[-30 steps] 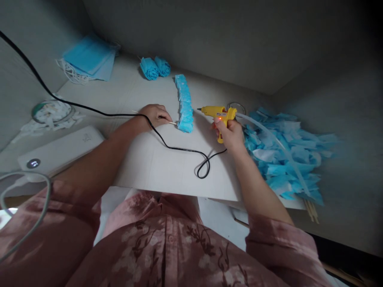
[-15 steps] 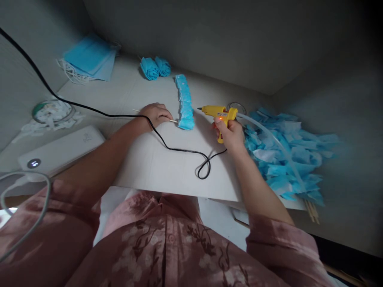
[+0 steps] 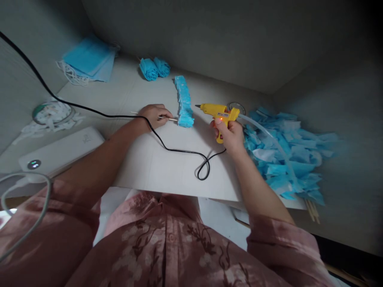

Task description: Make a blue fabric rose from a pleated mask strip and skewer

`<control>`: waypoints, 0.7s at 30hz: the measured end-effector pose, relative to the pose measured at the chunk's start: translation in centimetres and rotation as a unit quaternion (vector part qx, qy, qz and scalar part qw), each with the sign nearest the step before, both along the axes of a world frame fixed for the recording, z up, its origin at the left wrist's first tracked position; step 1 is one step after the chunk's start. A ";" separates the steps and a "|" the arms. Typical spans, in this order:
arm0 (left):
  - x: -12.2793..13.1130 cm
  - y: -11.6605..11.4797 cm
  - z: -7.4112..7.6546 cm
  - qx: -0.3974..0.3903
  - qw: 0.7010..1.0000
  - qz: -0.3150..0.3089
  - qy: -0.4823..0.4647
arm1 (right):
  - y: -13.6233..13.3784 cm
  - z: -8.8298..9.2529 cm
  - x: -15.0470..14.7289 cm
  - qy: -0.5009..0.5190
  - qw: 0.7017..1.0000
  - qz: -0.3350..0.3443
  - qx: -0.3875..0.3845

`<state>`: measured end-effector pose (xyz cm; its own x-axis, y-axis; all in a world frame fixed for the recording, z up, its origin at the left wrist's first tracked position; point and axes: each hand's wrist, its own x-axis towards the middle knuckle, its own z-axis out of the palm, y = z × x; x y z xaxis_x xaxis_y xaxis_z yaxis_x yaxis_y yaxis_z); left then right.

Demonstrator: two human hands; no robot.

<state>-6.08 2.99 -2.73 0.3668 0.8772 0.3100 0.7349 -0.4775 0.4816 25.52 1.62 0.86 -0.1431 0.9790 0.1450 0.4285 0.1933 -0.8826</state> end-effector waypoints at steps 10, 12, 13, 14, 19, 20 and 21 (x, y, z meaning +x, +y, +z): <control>0.2 0.0 0.1 0.008 1.000 0.010 0.017 | 0.7 2.1 0.1 -0.115 0.990 0.052 0.061; 0.1 0.2 0.0 0.009 1.000 0.005 0.025 | 1.1 3.5 0.2 -0.140 0.986 0.067 0.068; 0.0 0.3 0.0 0.008 1.000 0.002 0.029 | 1.2 4.1 0.2 -0.150 0.984 0.073 0.065; -0.1 0.5 -0.1 0.008 0.999 -0.001 0.032 | 1.4 4.8 0.1 -0.157 0.983 0.079 0.060; -0.9 1.0 -0.2 0.011 0.999 0.018 0.040 | 2.4 5.9 -0.9 -0.115 0.987 0.104 0.050; -1.0 1.1 -0.3 0.012 0.999 0.025 0.041 | 2.6 5.7 -1.2 -0.100 0.989 0.101 0.045; -1.1 1.1 -0.3 0.014 0.999 0.031 0.041 | 2.8 5.4 -1.5 -0.087 0.991 0.096 0.039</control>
<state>-7.17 4.07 -3.05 0.3364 0.8904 0.3067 0.7998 -0.4420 0.4061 24.04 4.44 6.25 -0.3552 0.9182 0.1754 0.5218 0.3504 -0.7778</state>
